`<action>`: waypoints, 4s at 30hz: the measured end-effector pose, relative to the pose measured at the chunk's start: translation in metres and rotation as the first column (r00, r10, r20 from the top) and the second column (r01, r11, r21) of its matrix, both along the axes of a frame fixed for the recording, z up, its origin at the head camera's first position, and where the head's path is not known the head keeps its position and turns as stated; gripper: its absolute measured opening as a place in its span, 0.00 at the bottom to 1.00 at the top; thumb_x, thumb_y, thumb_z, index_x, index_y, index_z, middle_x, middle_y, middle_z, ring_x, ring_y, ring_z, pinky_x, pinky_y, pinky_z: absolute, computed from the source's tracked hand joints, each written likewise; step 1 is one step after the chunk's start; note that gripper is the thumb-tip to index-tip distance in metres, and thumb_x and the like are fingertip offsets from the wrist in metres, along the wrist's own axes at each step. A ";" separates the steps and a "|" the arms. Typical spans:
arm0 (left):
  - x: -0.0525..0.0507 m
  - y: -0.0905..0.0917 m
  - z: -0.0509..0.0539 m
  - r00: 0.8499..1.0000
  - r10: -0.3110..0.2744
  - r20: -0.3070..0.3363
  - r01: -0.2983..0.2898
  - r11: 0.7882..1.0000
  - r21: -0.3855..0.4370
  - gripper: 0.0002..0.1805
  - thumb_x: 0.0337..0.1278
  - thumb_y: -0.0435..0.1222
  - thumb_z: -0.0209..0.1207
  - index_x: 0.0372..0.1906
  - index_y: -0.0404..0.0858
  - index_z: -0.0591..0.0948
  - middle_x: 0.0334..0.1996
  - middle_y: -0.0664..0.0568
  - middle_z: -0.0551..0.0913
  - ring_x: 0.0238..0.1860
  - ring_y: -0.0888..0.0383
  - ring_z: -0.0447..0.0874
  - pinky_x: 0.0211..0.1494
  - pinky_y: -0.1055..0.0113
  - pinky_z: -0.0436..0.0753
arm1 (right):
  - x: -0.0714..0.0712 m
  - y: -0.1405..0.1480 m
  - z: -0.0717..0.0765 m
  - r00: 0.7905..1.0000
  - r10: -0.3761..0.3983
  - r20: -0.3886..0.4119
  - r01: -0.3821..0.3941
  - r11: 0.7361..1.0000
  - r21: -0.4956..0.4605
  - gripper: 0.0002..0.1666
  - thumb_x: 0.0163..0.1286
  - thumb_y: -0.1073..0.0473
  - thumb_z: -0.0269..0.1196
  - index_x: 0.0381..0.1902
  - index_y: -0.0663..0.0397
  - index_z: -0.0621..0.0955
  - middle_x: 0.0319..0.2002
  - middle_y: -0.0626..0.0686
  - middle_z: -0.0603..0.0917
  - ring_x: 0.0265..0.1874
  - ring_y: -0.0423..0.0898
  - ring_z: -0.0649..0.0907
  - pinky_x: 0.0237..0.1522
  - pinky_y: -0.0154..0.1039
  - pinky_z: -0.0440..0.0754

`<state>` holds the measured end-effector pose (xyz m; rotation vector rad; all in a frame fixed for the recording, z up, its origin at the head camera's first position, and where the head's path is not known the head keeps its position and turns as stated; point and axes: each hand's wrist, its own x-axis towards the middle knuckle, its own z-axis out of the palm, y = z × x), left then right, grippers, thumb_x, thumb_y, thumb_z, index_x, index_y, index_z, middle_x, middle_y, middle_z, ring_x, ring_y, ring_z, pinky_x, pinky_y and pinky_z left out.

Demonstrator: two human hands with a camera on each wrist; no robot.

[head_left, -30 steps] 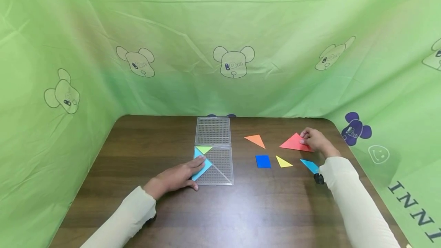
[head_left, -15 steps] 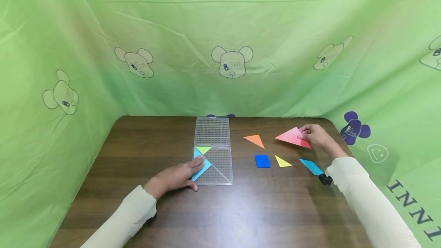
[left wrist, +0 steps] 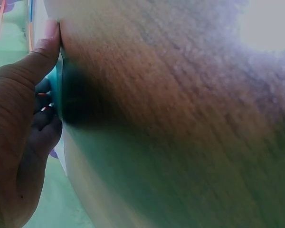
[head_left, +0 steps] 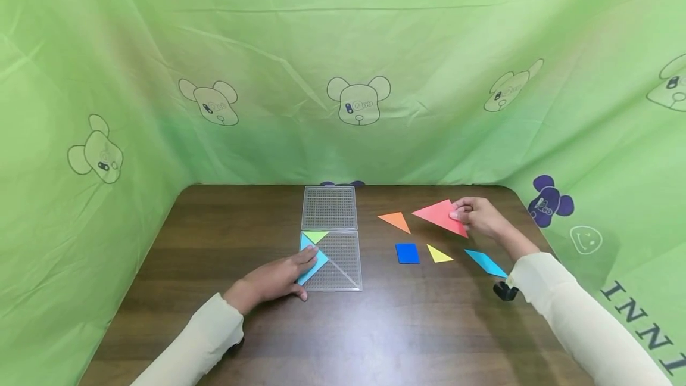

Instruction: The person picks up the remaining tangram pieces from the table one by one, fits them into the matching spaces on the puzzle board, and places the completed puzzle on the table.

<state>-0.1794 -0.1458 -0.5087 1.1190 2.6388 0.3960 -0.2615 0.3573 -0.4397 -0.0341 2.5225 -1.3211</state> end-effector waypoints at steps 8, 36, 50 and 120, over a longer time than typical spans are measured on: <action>0.003 -0.001 -0.001 1.000 -0.001 -0.017 0.001 1.000 -0.004 0.50 0.57 0.56 0.65 0.78 0.33 0.63 0.82 0.42 0.54 0.82 0.45 0.55 0.75 0.50 0.72 | 0.010 -0.029 0.007 1.000 0.012 0.018 -0.012 1.000 -0.020 0.24 0.74 0.63 0.64 0.59 0.76 0.75 0.38 0.49 0.84 0.32 0.36 0.83 0.38 0.36 0.87; 0.004 0.002 0.003 0.999 -0.015 -0.036 0.014 0.999 -0.029 0.49 0.57 0.57 0.64 0.77 0.32 0.64 0.81 0.41 0.56 0.81 0.45 0.56 0.76 0.52 0.71 | 0.028 -0.122 0.011 0.995 0.091 0.036 -0.087 0.992 -0.091 0.15 0.70 0.67 0.67 0.50 0.71 0.82 0.35 0.51 0.87 0.31 0.39 0.84 0.36 0.38 0.87; 0.003 0.004 0.003 0.999 -0.012 -0.032 0.011 1.000 -0.025 0.49 0.57 0.56 0.64 0.77 0.32 0.65 0.81 0.42 0.57 0.81 0.44 0.56 0.77 0.51 0.68 | 0.028 -0.162 0.007 0.991 0.127 0.039 -0.123 0.988 -0.095 0.16 0.64 0.68 0.72 0.48 0.71 0.84 0.32 0.53 0.89 0.24 0.39 0.83 0.26 0.34 0.84; 0.000 -0.001 0.001 0.999 -0.034 -0.026 0.034 0.999 -0.001 0.46 0.61 0.56 0.63 0.79 0.40 0.64 0.82 0.41 0.55 0.81 0.43 0.57 0.71 0.53 0.77 | 0.065 -0.256 -0.051 0.973 0.226 -0.050 -0.217 0.965 0.144 0.08 0.54 0.66 0.78 0.29 0.58 0.86 0.22 0.47 0.81 0.22 0.38 0.76 0.24 0.28 0.75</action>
